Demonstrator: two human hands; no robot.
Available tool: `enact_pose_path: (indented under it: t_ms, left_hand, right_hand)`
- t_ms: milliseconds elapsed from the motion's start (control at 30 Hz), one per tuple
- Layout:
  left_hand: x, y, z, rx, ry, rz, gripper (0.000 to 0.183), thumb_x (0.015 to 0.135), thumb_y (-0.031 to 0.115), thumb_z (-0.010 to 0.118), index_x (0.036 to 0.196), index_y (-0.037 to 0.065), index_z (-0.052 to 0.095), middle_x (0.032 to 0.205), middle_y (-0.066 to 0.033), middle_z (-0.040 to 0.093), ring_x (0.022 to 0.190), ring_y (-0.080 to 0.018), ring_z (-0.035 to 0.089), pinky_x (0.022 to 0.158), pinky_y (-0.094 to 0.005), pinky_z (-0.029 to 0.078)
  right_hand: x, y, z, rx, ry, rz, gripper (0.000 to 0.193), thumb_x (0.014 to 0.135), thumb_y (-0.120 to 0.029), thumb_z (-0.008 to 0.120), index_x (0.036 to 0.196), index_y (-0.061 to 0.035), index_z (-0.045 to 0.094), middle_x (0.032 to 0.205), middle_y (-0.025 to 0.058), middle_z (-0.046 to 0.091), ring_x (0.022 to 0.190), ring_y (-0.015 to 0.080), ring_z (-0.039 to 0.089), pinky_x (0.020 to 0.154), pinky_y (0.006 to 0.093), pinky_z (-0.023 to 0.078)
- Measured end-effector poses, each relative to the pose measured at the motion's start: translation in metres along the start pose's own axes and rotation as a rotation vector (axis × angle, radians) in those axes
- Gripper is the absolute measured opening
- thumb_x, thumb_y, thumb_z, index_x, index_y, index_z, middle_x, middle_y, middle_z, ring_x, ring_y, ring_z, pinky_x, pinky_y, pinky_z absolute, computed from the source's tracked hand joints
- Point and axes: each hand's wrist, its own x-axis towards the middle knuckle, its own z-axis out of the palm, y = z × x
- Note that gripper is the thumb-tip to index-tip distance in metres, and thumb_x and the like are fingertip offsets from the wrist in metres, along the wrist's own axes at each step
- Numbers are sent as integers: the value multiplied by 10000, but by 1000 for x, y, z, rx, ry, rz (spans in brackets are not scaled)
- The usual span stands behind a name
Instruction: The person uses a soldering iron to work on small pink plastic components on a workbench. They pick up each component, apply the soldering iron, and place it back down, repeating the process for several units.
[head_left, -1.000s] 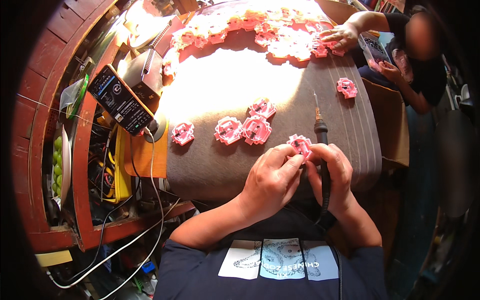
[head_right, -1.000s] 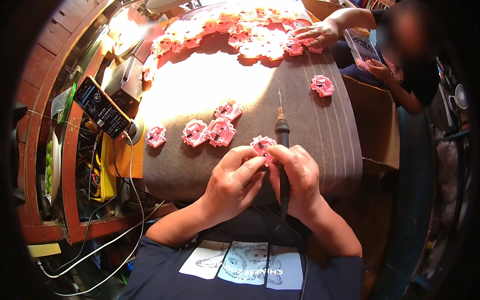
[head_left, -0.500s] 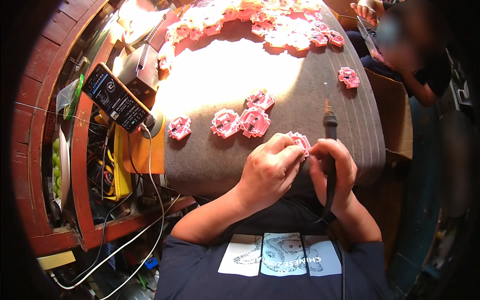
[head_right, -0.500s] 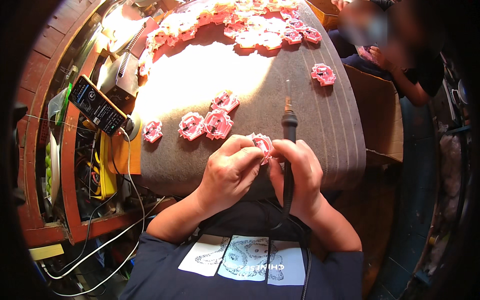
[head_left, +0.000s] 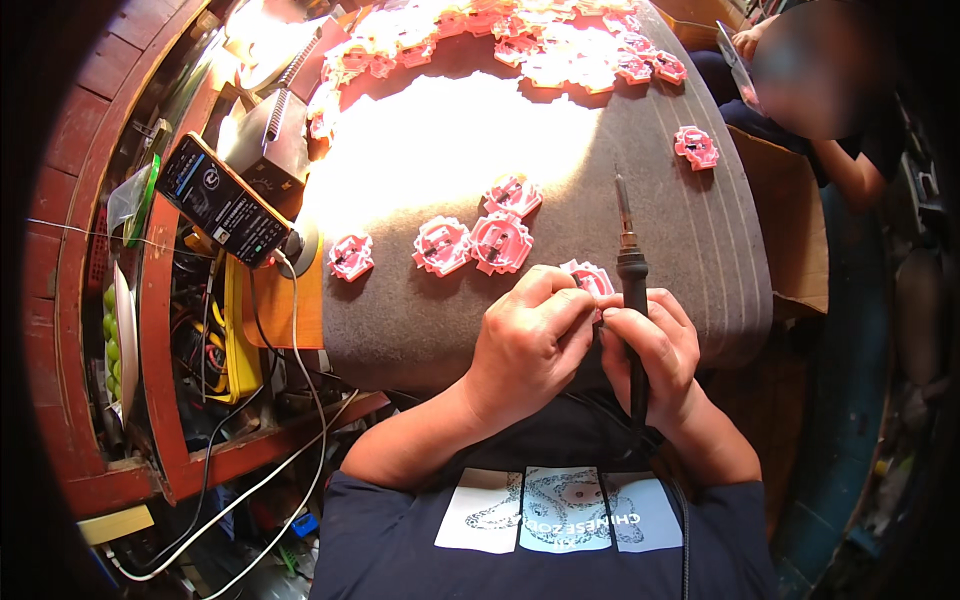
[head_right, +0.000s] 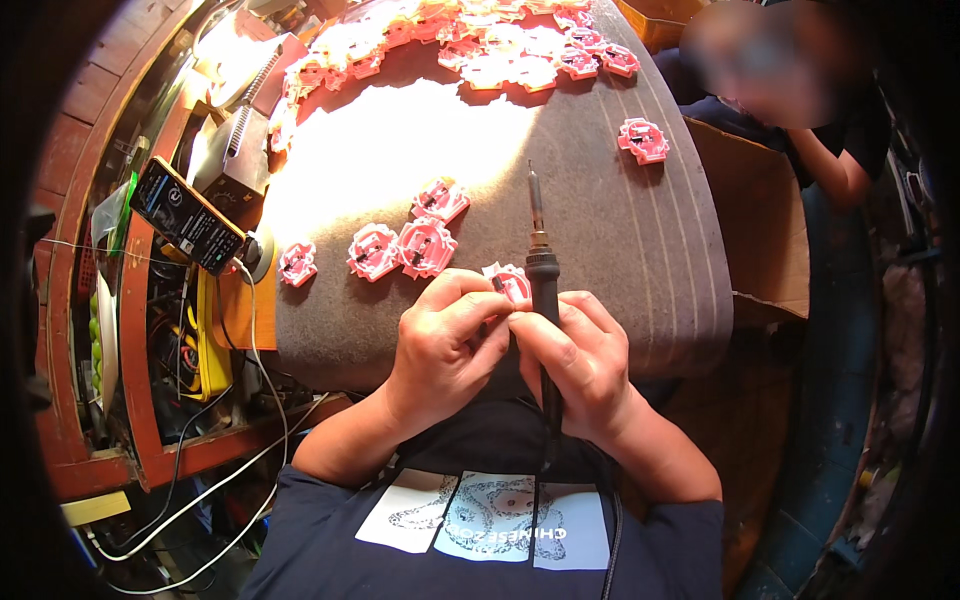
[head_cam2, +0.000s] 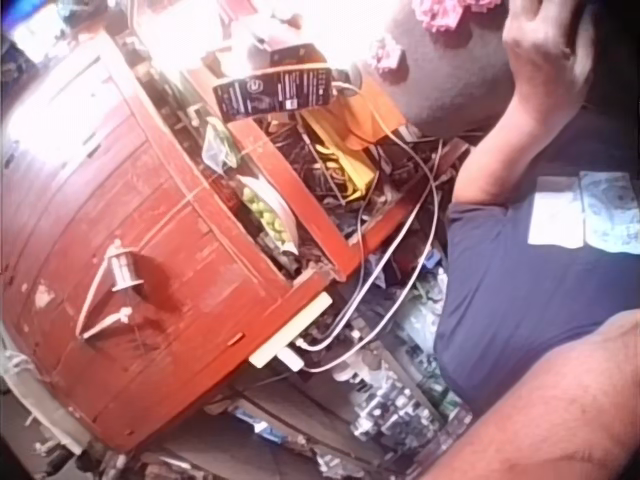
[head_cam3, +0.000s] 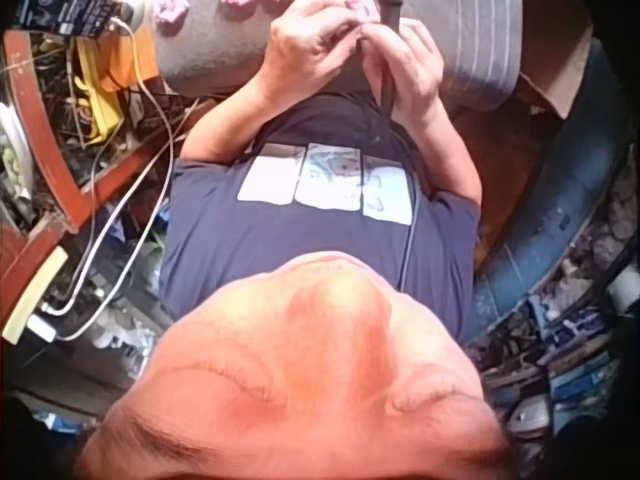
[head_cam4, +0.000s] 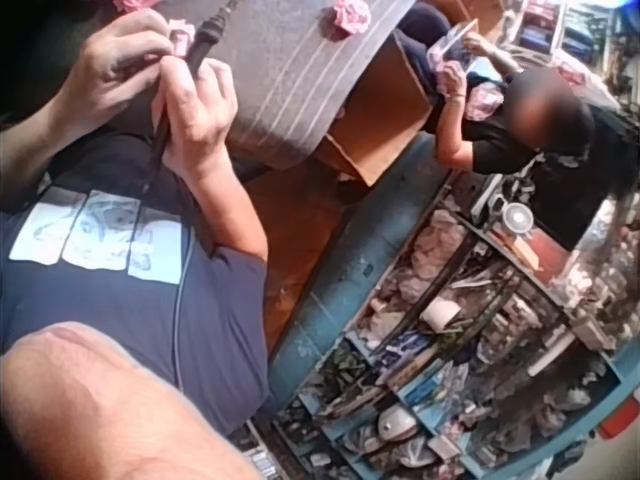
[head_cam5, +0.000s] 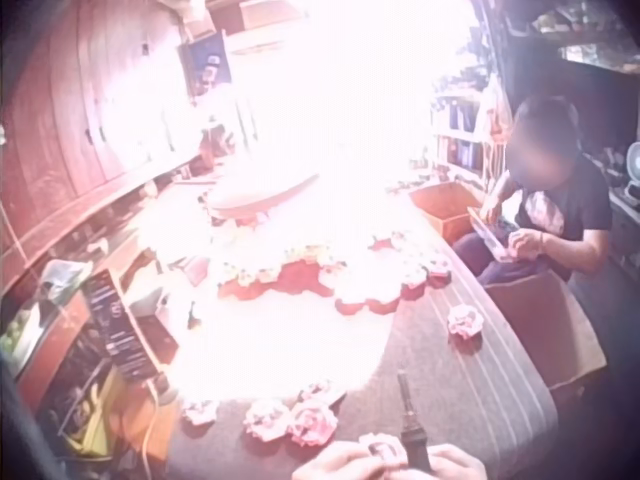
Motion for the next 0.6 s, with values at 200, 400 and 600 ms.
enact_pose_path:
  t_ms: [200, 400, 600]
  left_hand:
    - [-1, -8, 3, 17, 21, 68, 185, 886, -52, 772, 1057, 18, 755, 1022, -117, 671, 696, -176, 641, 607, -309, 526]
    - [-2, -5, -2, 18, -40, -20, 155, 889, -57, 765, 1027, 10, 745, 1017, -122, 672, 694, -173, 643, 609, -304, 522]
    - [0, -5, -3, 47, -54, 7, 156, 881, -63, 757, 1019, 8, 740, 1025, -122, 677, 673, -162, 637, 598, -300, 523]
  right_hand:
    - [0, 2, -1, 10, 21, -12, 395, 836, 32, 772, 1212, 28, 652, 1017, 179, 727, 794, 342, 702, 741, 431, 569]
    - [-10, 1, -29, 74, 26, -14, 424, 1008, -244, 713, 1292, 56, 622, 878, 140, 704, 672, 280, 657, 638, 413, 534]
    - [-10, 2, -43, 98, 104, 46, 643, 1012, -518, 692, 1281, 61, 623, 804, 138, 649, 624, 280, 603, 603, 393, 507]
